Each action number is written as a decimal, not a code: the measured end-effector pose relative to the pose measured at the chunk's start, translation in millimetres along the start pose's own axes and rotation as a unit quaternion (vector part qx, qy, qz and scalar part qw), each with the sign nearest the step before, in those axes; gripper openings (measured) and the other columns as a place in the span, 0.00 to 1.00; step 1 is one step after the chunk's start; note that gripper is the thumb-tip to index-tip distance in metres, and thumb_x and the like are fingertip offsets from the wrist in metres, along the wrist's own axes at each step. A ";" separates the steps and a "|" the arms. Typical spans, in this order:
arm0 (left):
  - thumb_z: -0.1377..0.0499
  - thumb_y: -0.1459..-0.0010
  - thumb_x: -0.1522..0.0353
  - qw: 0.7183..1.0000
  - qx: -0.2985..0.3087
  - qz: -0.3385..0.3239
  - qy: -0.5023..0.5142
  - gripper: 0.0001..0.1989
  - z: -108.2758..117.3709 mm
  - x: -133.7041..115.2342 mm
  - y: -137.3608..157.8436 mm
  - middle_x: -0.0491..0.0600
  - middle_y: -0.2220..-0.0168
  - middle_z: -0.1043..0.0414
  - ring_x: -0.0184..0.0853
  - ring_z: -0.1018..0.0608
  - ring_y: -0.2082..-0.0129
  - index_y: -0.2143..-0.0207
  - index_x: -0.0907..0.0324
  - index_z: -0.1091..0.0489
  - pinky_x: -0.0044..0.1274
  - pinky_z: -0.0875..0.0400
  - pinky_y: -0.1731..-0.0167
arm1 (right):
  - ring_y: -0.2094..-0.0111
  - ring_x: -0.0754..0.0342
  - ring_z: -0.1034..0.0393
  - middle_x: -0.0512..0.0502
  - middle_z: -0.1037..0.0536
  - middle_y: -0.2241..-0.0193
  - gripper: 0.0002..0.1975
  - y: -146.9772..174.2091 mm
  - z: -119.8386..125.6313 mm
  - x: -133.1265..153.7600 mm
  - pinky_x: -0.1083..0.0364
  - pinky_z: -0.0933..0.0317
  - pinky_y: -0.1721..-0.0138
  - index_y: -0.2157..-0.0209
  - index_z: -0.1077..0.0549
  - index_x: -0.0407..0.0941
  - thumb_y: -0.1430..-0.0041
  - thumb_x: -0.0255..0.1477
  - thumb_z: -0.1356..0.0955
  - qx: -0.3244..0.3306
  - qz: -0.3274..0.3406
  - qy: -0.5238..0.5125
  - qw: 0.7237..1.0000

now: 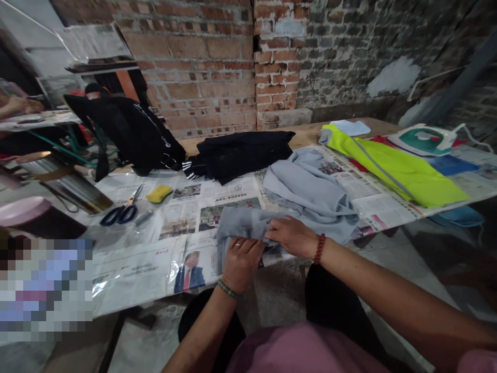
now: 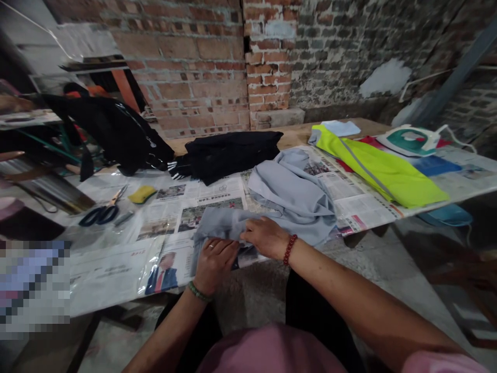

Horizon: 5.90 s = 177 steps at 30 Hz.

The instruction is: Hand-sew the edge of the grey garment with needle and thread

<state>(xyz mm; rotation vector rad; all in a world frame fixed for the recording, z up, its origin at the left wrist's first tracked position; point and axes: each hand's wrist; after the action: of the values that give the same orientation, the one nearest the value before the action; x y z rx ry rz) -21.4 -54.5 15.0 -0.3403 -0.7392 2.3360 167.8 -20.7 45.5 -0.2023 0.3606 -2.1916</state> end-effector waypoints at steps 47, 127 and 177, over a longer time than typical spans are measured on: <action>0.48 0.47 0.67 0.923 0.112 0.228 0.288 0.14 7.2 20.2 -15.0 0.44 0.81 0.34 0.29 0.31 0.77 0.81 0.61 0.30 0.20 0.39 0.74 | 0.51 0.50 0.43 0.45 0.30 0.56 0.05 -1.4 -33.0 17.9 0.48 0.48 0.53 0.68 0.28 0.46 0.44 0.28 0.36 -0.163 -0.057 -0.123 0.977; 0.41 0.55 0.69 0.866 0.019 0.335 0.372 0.05 1.3 21.3 -6.3 0.44 0.75 0.25 0.31 0.25 0.73 0.75 0.60 0.27 0.21 0.30 0.70 | 0.93 0.66 0.47 0.59 0.36 0.86 0.06 13.0 -30.8 82.3 0.65 0.56 0.91 0.72 0.37 0.43 0.46 0.31 0.41 -0.030 -0.428 -0.630 0.647; 0.43 0.53 0.76 0.924 -0.005 0.224 0.309 0.06 -1.6 23.8 1.0 0.45 0.74 0.28 0.30 0.27 0.72 0.73 0.58 0.29 0.21 0.32 0.69 | 0.59 0.52 0.33 0.44 0.25 0.64 0.12 -38.1 13.8 0.5 0.54 0.44 0.54 0.63 0.26 0.44 0.47 0.22 0.39 -0.065 -0.192 -0.212 0.956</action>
<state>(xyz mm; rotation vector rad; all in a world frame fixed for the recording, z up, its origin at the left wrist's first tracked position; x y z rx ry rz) -39.1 -38.8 12.0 -1.2960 -0.3793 2.4072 142.6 -1.9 71.0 -0.8640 0.2351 -2.4201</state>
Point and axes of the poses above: each hand's wrist, its own y-axis away from the middle knuckle, its own z-axis out of the back of the hand, x = y × z
